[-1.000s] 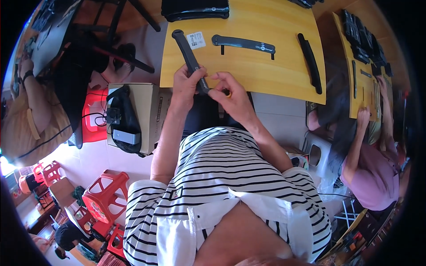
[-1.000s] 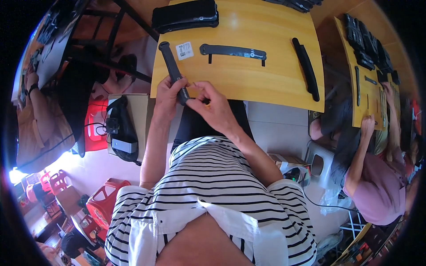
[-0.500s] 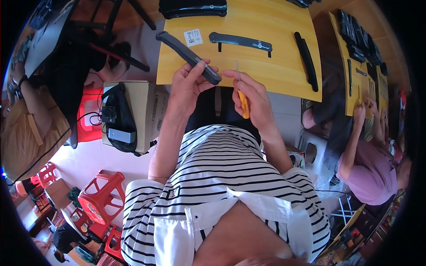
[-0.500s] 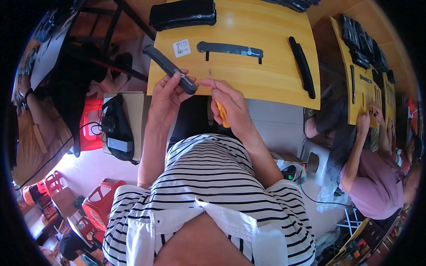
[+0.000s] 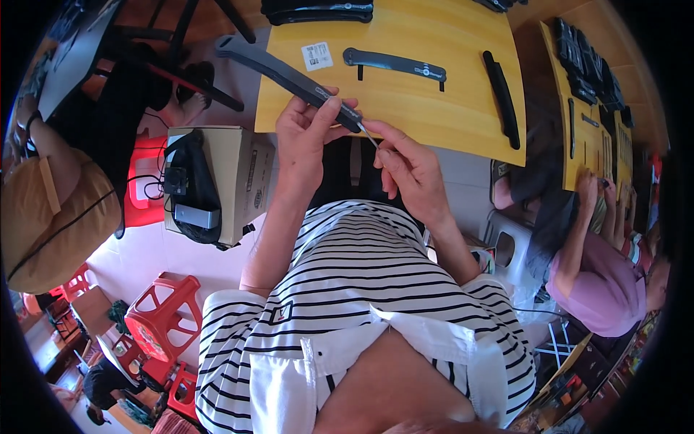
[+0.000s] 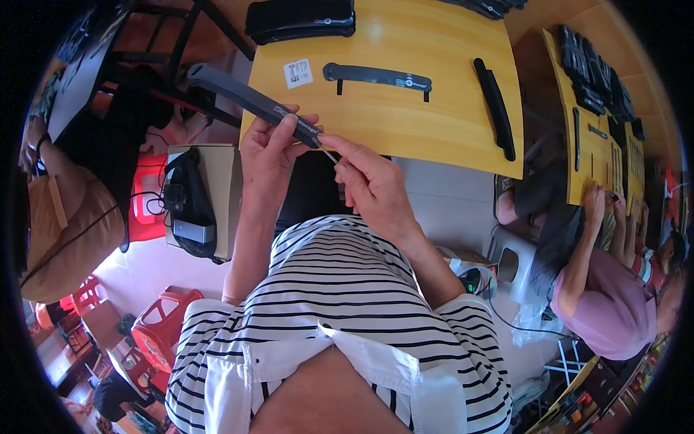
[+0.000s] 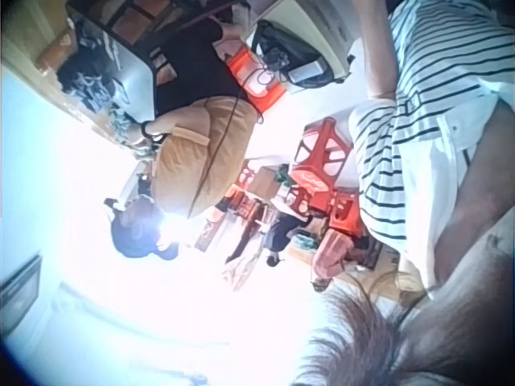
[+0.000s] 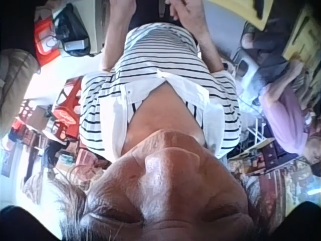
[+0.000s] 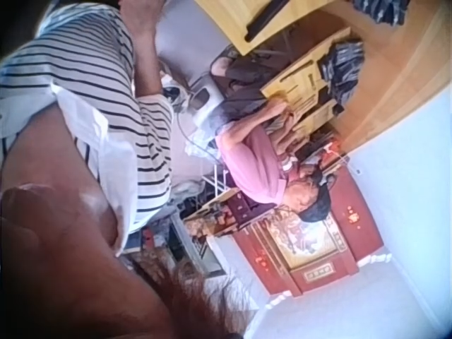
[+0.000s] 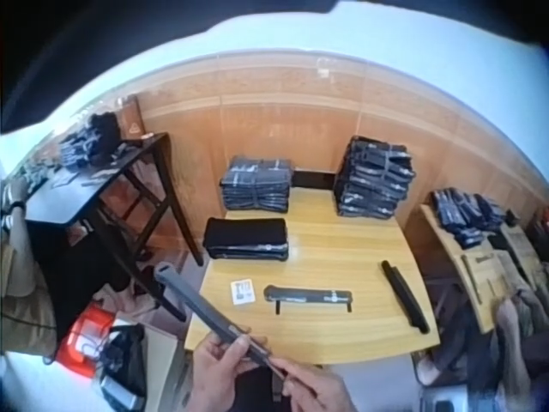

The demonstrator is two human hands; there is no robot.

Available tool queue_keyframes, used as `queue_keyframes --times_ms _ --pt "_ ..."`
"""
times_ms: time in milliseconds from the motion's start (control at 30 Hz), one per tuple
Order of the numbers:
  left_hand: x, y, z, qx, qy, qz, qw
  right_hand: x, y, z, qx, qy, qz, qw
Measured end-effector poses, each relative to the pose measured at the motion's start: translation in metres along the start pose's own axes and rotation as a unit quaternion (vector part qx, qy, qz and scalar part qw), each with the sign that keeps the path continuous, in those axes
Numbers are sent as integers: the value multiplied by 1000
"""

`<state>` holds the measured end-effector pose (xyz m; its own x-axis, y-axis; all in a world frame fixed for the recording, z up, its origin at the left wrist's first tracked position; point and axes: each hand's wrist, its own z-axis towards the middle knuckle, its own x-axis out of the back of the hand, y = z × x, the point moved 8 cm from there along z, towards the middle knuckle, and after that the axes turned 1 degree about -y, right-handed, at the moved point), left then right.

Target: Assembling leather straps by securing metal hardware components using a small tool.

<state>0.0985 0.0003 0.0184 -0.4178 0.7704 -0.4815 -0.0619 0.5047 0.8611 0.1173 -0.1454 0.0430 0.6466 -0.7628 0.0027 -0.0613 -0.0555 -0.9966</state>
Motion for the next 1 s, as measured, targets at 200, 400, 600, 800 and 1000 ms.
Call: queue_keyframes --times_ms 200,400,600,800,1000 --pt "-6 7 -4 -46 -1 17 999 1 5 1 -9 19 -17 1000" --pt "-6 6 -5 -48 7 15 999 1 6 2 -2 17 -16 1000" --pt "-5 5 -5 -53 10 15 998 -1 10 4 -20 -2 27 999" --pt "-6 6 -6 -78 12 15 997 -1 10 4 -28 2 36 999" --pt "-11 10 -10 -94 26 33 995 0 16 6 -29 12 96 995"
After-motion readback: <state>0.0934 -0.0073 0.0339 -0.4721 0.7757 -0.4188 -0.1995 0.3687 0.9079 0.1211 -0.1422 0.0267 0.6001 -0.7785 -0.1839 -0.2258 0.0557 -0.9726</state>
